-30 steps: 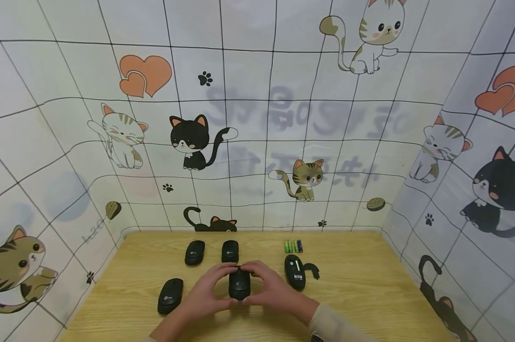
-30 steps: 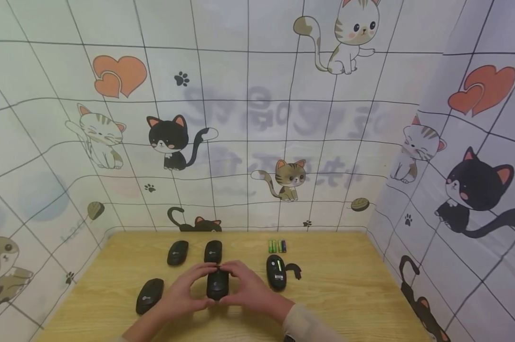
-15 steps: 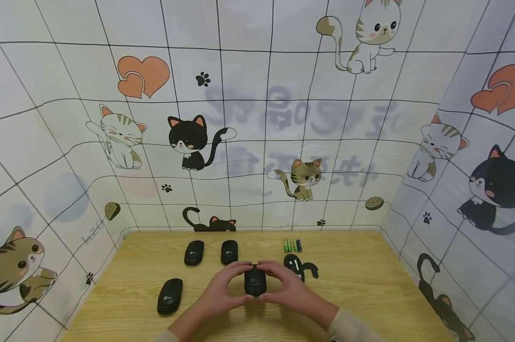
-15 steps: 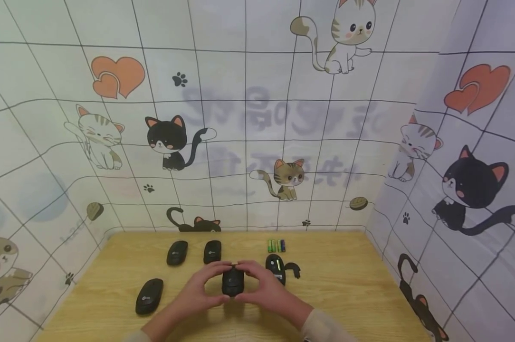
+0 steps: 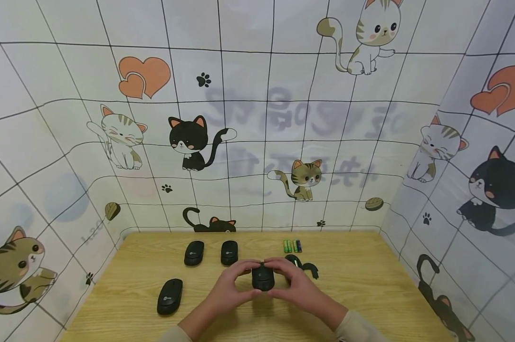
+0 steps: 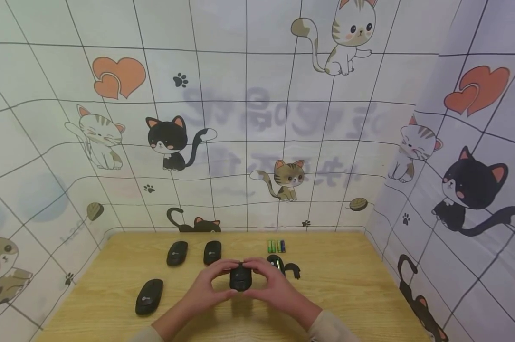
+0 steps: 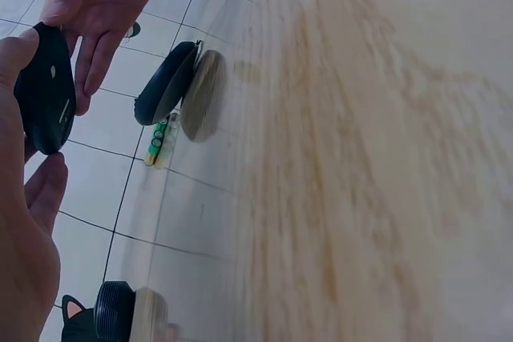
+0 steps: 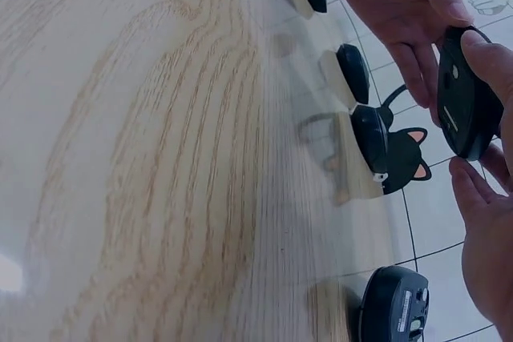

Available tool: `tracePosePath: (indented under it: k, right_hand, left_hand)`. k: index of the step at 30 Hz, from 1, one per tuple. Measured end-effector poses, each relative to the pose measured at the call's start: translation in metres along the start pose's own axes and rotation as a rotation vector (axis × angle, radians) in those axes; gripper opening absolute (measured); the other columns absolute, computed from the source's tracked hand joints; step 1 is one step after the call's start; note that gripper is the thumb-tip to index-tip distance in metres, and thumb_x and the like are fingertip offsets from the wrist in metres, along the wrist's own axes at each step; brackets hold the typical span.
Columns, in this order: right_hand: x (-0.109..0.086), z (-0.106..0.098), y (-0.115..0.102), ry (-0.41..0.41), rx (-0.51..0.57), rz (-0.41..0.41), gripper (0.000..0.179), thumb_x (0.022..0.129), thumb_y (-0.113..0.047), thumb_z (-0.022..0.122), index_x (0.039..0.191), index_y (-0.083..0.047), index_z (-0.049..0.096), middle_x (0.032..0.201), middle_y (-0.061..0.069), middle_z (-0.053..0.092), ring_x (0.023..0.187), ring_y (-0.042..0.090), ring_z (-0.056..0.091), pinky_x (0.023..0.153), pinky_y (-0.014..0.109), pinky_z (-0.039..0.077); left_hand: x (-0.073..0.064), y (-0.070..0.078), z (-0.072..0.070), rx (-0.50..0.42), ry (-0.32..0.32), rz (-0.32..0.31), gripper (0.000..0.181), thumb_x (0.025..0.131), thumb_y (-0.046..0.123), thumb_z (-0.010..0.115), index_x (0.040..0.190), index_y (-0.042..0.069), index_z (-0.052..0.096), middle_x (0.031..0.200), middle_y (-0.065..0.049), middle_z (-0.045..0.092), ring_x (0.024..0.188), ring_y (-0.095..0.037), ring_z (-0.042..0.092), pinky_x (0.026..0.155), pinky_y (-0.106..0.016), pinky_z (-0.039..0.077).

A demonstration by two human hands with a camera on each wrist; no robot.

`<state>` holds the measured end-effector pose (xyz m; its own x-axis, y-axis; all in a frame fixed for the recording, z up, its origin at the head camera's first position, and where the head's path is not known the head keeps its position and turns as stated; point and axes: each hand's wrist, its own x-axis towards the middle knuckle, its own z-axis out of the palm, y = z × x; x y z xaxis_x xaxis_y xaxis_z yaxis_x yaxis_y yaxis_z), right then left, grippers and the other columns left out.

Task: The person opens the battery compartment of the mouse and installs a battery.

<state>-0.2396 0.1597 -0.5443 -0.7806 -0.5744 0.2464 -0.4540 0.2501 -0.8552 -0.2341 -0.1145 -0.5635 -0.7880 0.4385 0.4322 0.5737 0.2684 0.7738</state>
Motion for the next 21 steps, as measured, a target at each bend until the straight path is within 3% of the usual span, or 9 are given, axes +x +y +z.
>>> tracePosePath:
  k: [9, 17, 21]
  right_hand:
    - [-0.001, 0.004, 0.001, 0.094, 0.045, -0.039, 0.057, 0.101, -0.02, 0.084, 0.153, -0.013, 0.062, 0.157, 0.012, 0.059, 0.141, 0.028, 0.061, 0.117, 0.057, 0.05]
    - [0.0, 0.009, -0.003, 0.159, 0.081, 0.056, 0.051, 0.104, -0.021, 0.081, 0.151, -0.013, 0.064, 0.148, 0.007, 0.065, 0.132, 0.025, 0.067, 0.117, 0.054, 0.051]
    - [0.0, 0.008, -0.008, 0.171, 0.077, 0.098, 0.049, 0.104, -0.022, 0.081, 0.15, -0.014, 0.065, 0.147, 0.008, 0.067, 0.13, 0.027, 0.068, 0.115, 0.057, 0.051]
  left_hand:
    - [0.006, -0.001, 0.008, -0.079, 0.007, -0.048, 0.049, 0.102, 0.029, 0.084, 0.147, 0.02, 0.066, 0.15, 0.0, 0.065, 0.142, -0.025, 0.06, 0.117, -0.049, 0.052]
    - [0.009, 0.005, 0.011, -0.137, 0.036, -0.078, 0.043, 0.105, 0.025, 0.08, 0.146, 0.017, 0.067, 0.149, -0.002, 0.066, 0.142, -0.028, 0.06, 0.119, -0.049, 0.05]
    - [0.01, 0.006, 0.012, -0.079, 0.046, -0.073, 0.046, 0.103, 0.025, 0.083, 0.145, 0.021, 0.068, 0.146, 0.003, 0.067, 0.138, -0.024, 0.063, 0.118, -0.047, 0.052]
